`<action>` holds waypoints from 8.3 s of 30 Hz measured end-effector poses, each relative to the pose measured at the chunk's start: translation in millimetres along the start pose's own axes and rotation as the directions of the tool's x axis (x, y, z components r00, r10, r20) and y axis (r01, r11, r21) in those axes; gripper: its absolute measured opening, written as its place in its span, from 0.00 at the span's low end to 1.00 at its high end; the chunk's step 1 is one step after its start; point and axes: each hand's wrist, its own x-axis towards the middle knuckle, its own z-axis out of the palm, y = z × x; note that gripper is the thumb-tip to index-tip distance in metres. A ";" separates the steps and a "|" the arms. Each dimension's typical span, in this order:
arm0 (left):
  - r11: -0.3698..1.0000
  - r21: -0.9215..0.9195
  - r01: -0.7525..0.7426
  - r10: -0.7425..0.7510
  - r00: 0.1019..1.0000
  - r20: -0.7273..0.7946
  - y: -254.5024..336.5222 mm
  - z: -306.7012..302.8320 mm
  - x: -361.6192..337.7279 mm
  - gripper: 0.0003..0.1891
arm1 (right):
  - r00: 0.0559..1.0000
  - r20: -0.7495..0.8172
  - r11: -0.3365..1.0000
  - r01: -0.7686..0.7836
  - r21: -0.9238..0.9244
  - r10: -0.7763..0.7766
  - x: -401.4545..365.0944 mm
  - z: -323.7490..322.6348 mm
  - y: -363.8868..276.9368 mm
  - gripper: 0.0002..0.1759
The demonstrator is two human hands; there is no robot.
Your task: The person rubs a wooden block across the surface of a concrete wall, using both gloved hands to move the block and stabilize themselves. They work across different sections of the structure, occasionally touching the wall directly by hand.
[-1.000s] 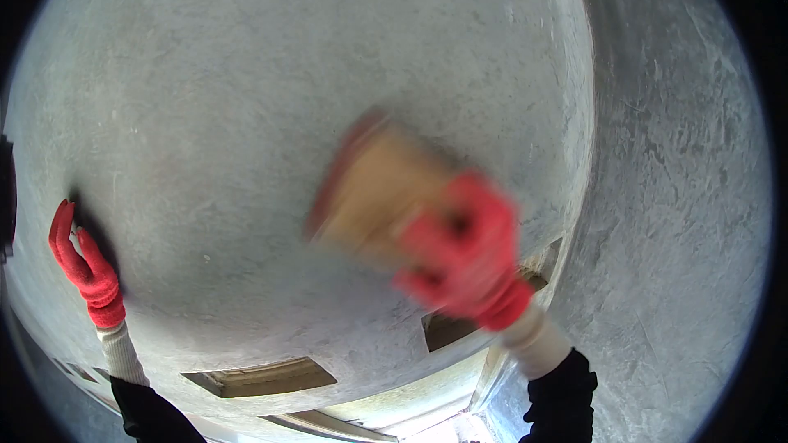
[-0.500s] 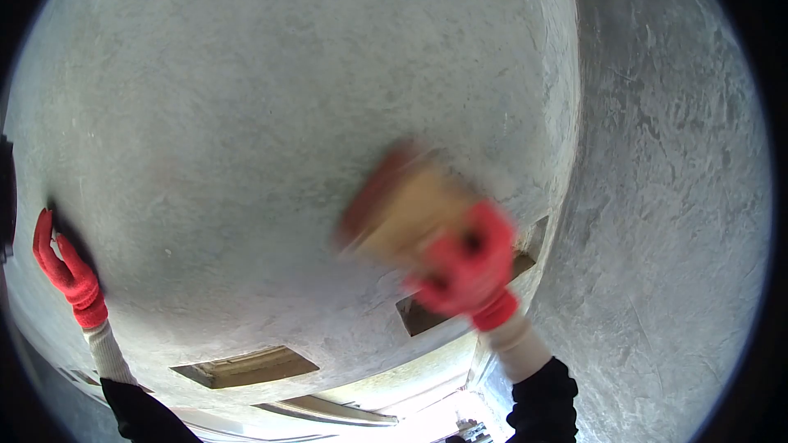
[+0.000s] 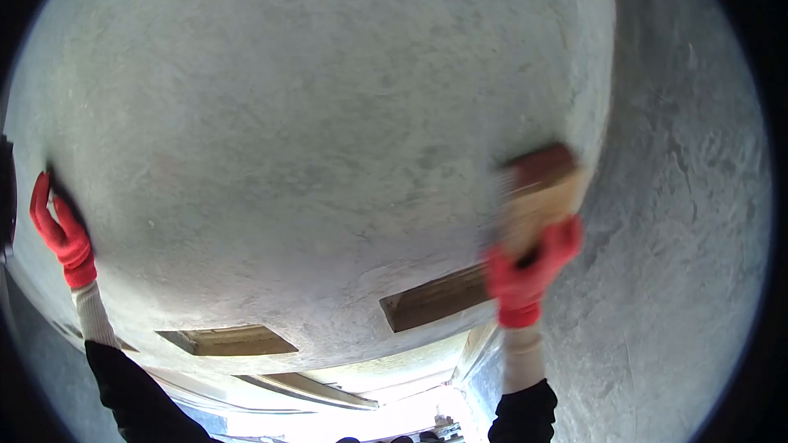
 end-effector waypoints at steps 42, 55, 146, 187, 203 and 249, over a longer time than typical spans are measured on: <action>0.998 -0.008 -0.070 0.068 0.990 -0.121 -88.5 -42.7 -65.2 0.21 | 0.836 0.041 0.783 -0.529 0.326 0.548 -54.1 59.4 -225.4 0.44; 0.985 -0.171 -0.014 0.008 0.999 -0.038 -84.5 -47.8 -85.8 0.22 | 0.975 -0.002 0.974 0.224 -0.039 -0.224 1.6 82.6 -260.3 0.46; 0.994 -0.074 0.083 -0.086 0.995 -0.046 -72.9 -49.7 -59.6 0.18 | 0.574 0.030 0.560 0.786 0.263 -0.819 355.4 201.5 -569.1 0.35; 0.973 -0.042 0.226 -0.227 0.974 -0.023 -148.3 -85.5 -165.0 0.23 | 0.887 -0.314 0.871 0.422 0.252 -0.339 320.6 172.8 -389.8 0.31; 0.984 -0.057 0.167 -0.161 0.982 0.096 -154.1 -87.3 -176.1 0.23 | 0.811 -0.175 0.802 0.581 0.139 -0.558 187.8 145.7 -401.4 0.32; 0.999 -0.025 0.047 -0.042 0.988 0.149 -164.7 -86.1 -179.9 0.21 | 0.985 0.090 0.989 0.148 -0.017 -0.146 -96.4 78.9 -320.4 0.47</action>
